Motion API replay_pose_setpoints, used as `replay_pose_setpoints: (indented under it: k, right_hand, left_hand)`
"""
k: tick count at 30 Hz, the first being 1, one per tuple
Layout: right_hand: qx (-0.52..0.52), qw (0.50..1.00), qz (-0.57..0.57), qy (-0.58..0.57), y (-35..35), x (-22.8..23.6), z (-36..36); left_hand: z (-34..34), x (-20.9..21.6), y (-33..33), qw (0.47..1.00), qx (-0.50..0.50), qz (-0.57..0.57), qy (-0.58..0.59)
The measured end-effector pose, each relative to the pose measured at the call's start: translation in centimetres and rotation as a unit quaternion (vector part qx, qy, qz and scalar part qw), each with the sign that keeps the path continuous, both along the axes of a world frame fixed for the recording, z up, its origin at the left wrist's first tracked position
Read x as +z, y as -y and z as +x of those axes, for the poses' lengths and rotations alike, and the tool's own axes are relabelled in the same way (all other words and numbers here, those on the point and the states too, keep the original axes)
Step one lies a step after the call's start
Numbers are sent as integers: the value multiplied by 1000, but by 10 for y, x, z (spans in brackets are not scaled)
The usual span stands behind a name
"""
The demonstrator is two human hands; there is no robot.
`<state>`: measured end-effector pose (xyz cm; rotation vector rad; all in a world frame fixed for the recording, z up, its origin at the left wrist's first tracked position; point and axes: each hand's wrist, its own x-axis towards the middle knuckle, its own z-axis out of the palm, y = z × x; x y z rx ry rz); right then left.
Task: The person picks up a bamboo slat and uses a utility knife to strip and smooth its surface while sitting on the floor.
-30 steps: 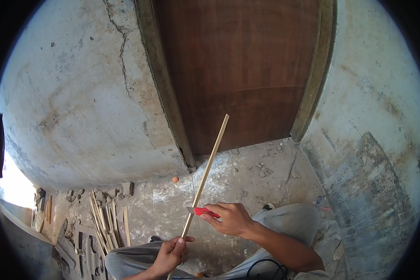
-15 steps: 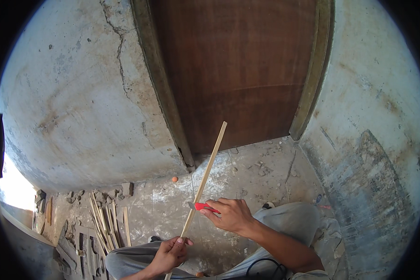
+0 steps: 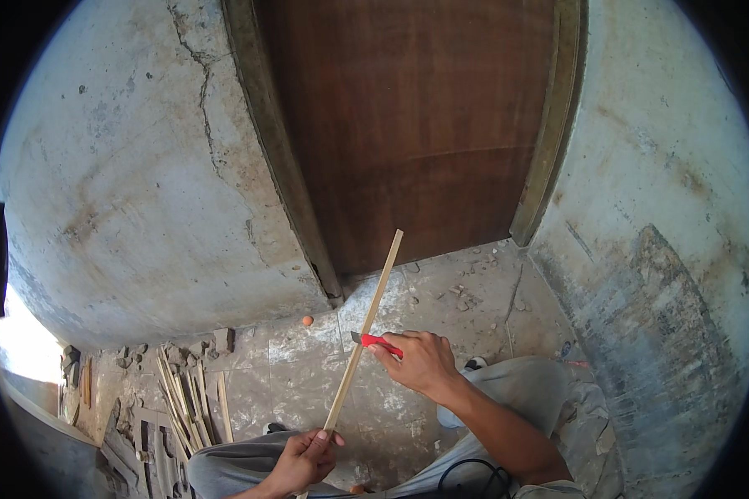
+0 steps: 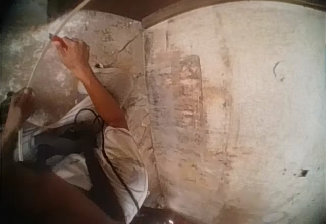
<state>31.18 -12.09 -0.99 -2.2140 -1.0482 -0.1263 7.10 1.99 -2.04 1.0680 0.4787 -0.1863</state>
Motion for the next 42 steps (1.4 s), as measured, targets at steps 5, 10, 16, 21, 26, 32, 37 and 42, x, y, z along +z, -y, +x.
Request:
replay_pose_setpoints:
  k: [5,10,16,21,26,32,37,42]
  right_hand:
    - [-58,998,-15,0,1,-1,21]
    - [-138,990,9,-31,12,14,40]
    - [-1,997,75,-18,10,11,6]
    - [64,998,10,-16,7,1,-5]
    - [45,999,-14,-11,5,4,-4]
    - [24,999,-12,-29,2,-1,-2]
    - [20,999,-28,-35,-2,1,-1]
    - [26,999,-12,-21,-5,1,-2]
  left_hand:
    - [-5,0,5,999,-8,43,-5]
    - [-3,26,6,996,-10,83,2]
    - [2,14,-5,996,-51,59,-40]
    - [3,9,-4,998,-21,50,-15]
    - [0,-2,0,997,-5,79,9]
    - [2,-5,2,988,-13,154,21]
    - [4,11,1,996,-10,82,-18]
    - [3,8,1,996,2,89,-15]
